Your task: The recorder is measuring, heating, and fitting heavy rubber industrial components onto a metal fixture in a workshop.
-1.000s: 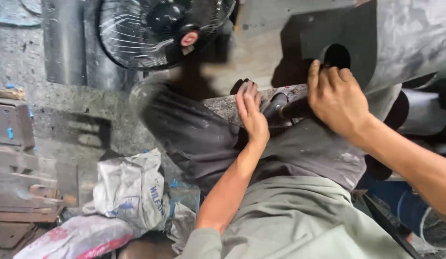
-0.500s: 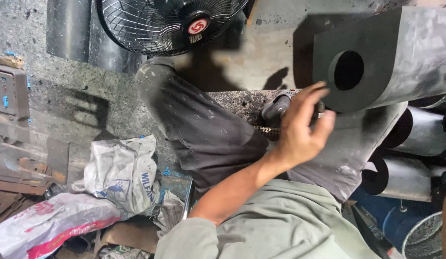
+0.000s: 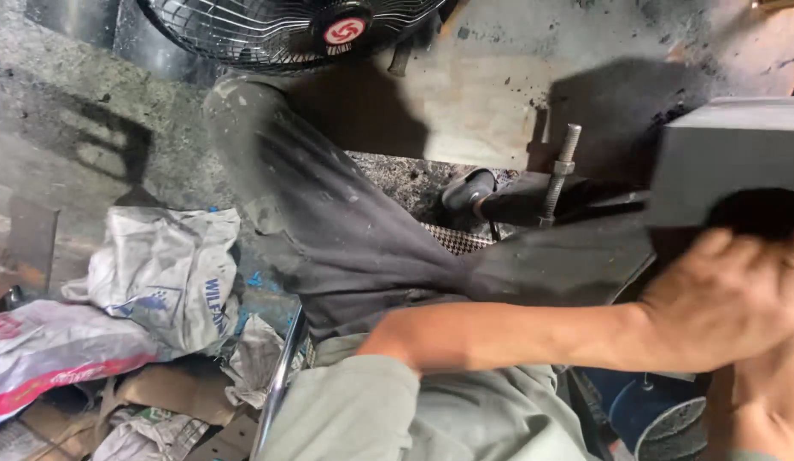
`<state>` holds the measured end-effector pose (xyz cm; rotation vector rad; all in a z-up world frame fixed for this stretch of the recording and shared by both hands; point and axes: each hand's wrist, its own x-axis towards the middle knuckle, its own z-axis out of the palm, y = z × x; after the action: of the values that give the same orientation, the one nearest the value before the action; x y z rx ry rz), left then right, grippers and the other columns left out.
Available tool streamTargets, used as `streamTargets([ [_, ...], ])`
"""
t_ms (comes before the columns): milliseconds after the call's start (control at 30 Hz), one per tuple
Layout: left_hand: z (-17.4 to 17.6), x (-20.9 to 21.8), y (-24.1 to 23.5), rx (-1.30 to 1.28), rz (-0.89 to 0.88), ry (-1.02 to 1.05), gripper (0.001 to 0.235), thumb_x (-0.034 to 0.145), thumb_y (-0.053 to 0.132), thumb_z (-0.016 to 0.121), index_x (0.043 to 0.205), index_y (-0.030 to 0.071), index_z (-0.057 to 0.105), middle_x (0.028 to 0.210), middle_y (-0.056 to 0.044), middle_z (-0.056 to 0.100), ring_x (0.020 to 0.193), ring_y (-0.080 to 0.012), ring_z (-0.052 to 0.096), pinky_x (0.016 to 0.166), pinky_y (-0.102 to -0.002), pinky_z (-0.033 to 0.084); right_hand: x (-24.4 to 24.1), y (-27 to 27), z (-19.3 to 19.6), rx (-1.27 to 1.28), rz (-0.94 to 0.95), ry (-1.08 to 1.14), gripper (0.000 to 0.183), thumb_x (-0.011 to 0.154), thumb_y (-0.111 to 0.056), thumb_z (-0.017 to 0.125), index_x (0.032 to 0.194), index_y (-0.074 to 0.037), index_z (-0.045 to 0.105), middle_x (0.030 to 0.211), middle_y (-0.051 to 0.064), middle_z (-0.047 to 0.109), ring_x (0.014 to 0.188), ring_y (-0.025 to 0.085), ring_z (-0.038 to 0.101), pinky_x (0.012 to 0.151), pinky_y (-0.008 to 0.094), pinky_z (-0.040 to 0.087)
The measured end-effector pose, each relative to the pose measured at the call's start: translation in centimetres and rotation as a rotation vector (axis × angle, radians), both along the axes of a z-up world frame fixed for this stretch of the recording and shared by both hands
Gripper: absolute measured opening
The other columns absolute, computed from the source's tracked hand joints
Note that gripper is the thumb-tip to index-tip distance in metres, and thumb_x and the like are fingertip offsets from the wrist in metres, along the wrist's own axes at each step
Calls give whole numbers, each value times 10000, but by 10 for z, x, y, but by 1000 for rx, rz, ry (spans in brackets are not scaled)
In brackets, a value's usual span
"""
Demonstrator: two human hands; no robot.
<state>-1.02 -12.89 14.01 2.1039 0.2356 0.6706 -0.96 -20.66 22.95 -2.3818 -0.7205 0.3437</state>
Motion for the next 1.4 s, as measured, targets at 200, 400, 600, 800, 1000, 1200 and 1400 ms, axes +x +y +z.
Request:
streamTargets([
  [200,-5,37,-65,82,-168,-2,182,792,235,651,778,54,654,793,-130,614,805,-266,536,720,-363,348,-20,-69,-30,-8,-349,189,330,1103,5,552,1421,30,468,1364,103,553,1244,151,542,1099,307,462],
  [400,-4,45,-62,96,-152,-26,180,789,235,645,789,57,676,821,-124,622,852,-277,570,748,-366,371,-26,18,6,196,-423,276,295,1119,-50,568,1395,8,482,1310,61,565,1196,144,567,1063,282,487],
  [600,7,-13,75,-121,-164,-23,589,907,401,690,1216,-92,605,833,-125,608,770,-278,608,723,-405,428,12,-23,-47,278,-505,388,154,1255,-122,480,1373,-25,499,1236,50,459,1179,165,475,1064,290,452],
  [800,-32,-56,107,-171,6,-48,674,908,316,724,1339,-120,442,1046,-247,615,969,-357,616,973,-406,494,-1,-30,-48,-243,-342,212,155,1234,-79,430,1359,-18,497,1229,77,489,1186,178,492,1072,286,455],
  [1000,-27,-52,105,-296,-38,7,675,882,268,757,1358,-122,479,976,-249,652,944,-365,638,952,-418,501,20,-8,-54,-695,-79,-81,178,1212,-35,379,1344,-11,496,1221,103,518,1193,192,509,1080,283,459],
  [1200,-12,-31,82,-240,-56,27,575,875,267,747,1253,-104,523,874,-191,663,828,-314,669,827,-388,511,3,-12,-46,-1182,96,-342,217,1190,9,330,1330,-4,495,1214,129,548,1201,205,527,1087,280,462],
  [1400,-6,17,13,38,73,63,431,926,150,679,1250,-129,627,763,-116,656,671,-208,630,650,-317,438,16,49,-28,-841,181,-488,419,1067,-39,360,1474,1,450,1371,169,542,1262,241,502,1052,316,421],
])
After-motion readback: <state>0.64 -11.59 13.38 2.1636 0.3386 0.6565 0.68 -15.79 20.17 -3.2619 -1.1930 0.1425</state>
